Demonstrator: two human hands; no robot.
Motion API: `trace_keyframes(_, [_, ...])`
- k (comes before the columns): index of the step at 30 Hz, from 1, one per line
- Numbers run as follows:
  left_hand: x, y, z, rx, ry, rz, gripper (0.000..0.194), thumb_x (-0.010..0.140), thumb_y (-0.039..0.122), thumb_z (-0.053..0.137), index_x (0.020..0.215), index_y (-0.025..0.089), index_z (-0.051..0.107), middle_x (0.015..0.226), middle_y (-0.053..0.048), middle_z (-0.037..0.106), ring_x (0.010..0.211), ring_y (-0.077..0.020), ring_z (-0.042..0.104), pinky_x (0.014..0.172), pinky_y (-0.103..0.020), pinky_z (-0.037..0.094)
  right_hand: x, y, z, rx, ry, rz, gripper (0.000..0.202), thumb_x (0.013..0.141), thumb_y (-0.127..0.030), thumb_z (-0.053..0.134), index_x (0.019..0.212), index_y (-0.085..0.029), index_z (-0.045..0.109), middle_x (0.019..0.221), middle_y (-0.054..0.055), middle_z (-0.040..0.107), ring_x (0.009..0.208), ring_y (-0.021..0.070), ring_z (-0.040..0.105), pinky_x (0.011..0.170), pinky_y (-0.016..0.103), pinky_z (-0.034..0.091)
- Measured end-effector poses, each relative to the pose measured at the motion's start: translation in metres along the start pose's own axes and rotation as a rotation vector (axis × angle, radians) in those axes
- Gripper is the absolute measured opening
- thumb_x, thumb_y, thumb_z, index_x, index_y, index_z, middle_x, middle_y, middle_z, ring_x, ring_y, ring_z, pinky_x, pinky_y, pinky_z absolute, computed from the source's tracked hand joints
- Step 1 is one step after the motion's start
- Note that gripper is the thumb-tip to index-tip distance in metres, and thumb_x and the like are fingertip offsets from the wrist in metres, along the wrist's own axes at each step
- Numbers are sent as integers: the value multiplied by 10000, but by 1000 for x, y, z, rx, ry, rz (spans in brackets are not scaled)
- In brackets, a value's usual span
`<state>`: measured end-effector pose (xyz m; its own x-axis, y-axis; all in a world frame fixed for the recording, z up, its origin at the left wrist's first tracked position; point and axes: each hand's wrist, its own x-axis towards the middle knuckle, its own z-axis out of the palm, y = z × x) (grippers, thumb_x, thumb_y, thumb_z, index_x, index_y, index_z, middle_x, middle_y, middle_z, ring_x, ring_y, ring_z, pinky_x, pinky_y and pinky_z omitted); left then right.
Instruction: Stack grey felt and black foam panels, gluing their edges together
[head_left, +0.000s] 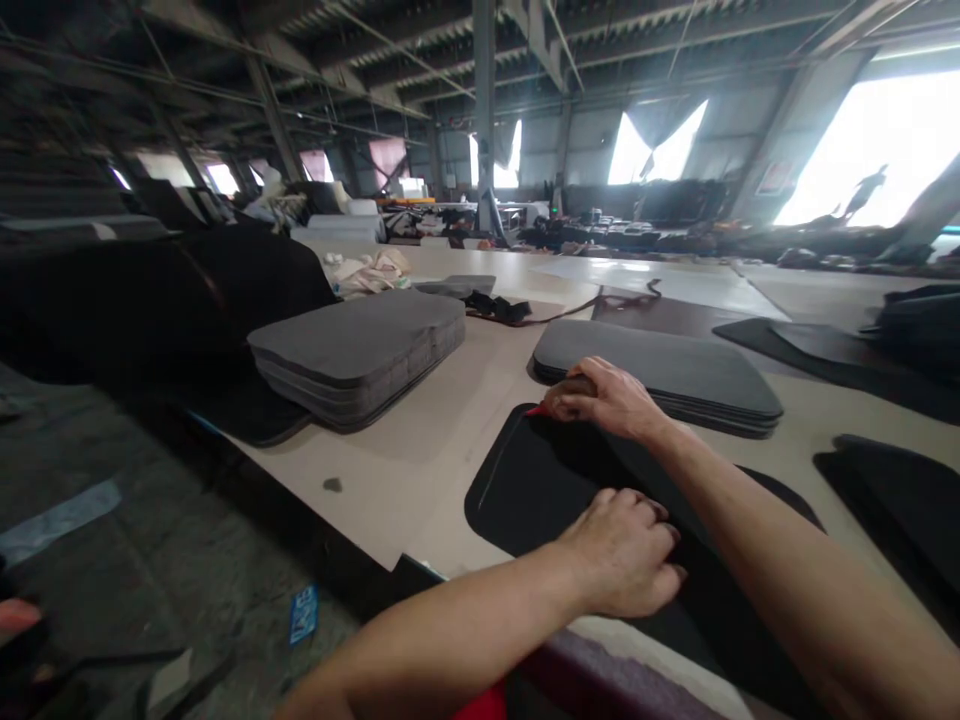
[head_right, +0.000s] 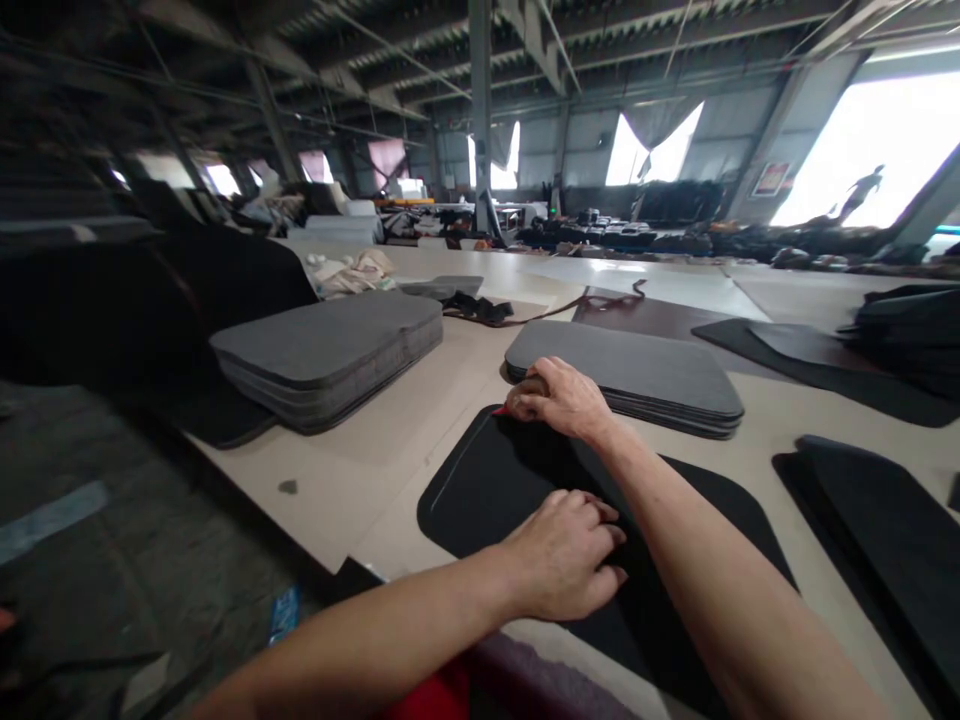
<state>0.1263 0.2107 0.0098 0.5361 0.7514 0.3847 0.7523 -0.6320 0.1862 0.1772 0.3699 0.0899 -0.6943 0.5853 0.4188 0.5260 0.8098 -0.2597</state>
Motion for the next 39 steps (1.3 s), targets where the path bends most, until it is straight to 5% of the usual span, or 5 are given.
trace_keyframes(7, [-1,-1,2,-29,24,-3,338,924,394,578,1120,139,683,1192,-97,662,1127,-265,569,956,-405,487,5,4,-10,-80,-19,57,272,844,-368,668,1063,-225,594,1040,41,636,942,228,600,756,313,412])
trace_keyframes(18, [-1,-1,-1,-62,9,-22,257,930,340,585,1110,175,666,1209,-80,652,1187,-247,549,1040,-410,453,-21,27,-63,-190,-152,193,327,819,-462,658,1053,-238,612,1013,45,666,861,224,600,638,290,355])
trace_keyframes(30, [0,-5,1,-150,10,-75,288,913,172,569,1201,176,573,1252,-81,624,1202,-226,534,1072,-394,438,-117,70,-126,-217,-113,463,330,786,-468,663,1010,-227,630,977,54,686,865,243,629,653,295,421])
trace_keyframes(39, [0,-8,4,-38,95,-248,409,848,312,667,1229,223,547,1341,-91,581,1310,-270,461,1100,-472,375,-199,103,-162,-162,-31,668,329,785,-452,638,1013,-216,621,1001,78,700,894,268,643,712,326,461])
